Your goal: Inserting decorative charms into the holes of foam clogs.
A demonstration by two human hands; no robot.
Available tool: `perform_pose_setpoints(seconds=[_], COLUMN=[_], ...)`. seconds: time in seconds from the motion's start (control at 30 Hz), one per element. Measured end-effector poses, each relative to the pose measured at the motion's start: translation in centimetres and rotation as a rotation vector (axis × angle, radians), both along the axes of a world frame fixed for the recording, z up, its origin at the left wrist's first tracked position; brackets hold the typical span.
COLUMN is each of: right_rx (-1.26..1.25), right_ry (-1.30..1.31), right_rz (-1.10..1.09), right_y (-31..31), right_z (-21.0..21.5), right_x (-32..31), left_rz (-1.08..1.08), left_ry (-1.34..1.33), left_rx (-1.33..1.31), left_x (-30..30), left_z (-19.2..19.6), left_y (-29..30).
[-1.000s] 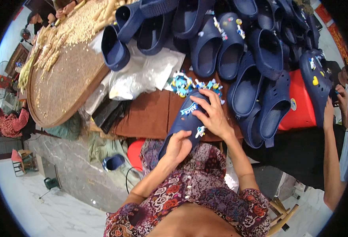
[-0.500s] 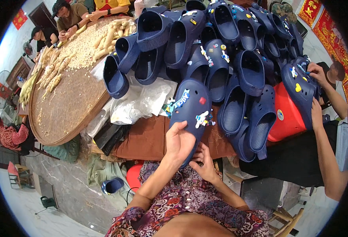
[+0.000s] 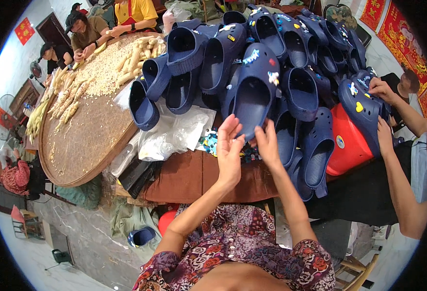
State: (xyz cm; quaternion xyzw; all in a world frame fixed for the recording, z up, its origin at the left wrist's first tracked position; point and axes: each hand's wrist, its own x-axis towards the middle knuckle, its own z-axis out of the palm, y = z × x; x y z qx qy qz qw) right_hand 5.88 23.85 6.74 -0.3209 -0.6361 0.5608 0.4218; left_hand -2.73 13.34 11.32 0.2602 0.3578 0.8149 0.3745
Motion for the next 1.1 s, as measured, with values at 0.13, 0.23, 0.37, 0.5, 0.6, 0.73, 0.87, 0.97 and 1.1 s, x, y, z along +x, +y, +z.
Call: perform_pose_setpoints(seconds=[0.13, 0.23, 0.37, 0.5, 0.6, 0.73, 0.87, 0.97, 1.1], right_rx=[-0.069, -0.189, -0.207, -0.156, -0.137, -0.185, 0.179, 0.571, 0.861], right_ry=[-0.045, 0.008, 0.028, 0.080, 0.106, 0.235, 0.061, -0.108, -0.343], right_rz=[-0.012, -0.015, -0.047, -0.155, -0.152, -0.157, -0.215, -0.319, -0.604], right_y=[5.0, 6.3, 6.6, 6.5, 7.2, 7.6, 3.8, 0.0, 1.0], right_z=[0.2, 0.2, 0.2, 0.3, 0.7, 0.8, 0.6, 4.5, 6.6], right_x=[-1.6, -2.0, -2.4, -2.7, -2.4, -2.3, -0.4, 1.6, 4.7], left_rz=[0.128, -0.059, -0.233, -0.228, -0.193, -0.193, -0.175, -0.185, -0.236], left_ry=[0.174, 0.047, -0.258, -0.333, -0.354, -0.395, -0.409, -0.392, -0.413], left_rx=[-0.196, -0.376, -0.272, -0.177, -0.152, -0.108, -0.123, -0.138, -0.139], left_x=[-1.6, -2.6, -3.1, -3.3, -3.0, -3.1, -2.8, -2.8, -2.9], left_z=[-2.8, -4.1, -4.5, -4.1, -3.7, -3.7, -3.9, -4.1, -4.6], left_y=[2.5, 4.0, 5.6, 7.5, 8.5, 10.5, 11.2, 10.6, 10.6])
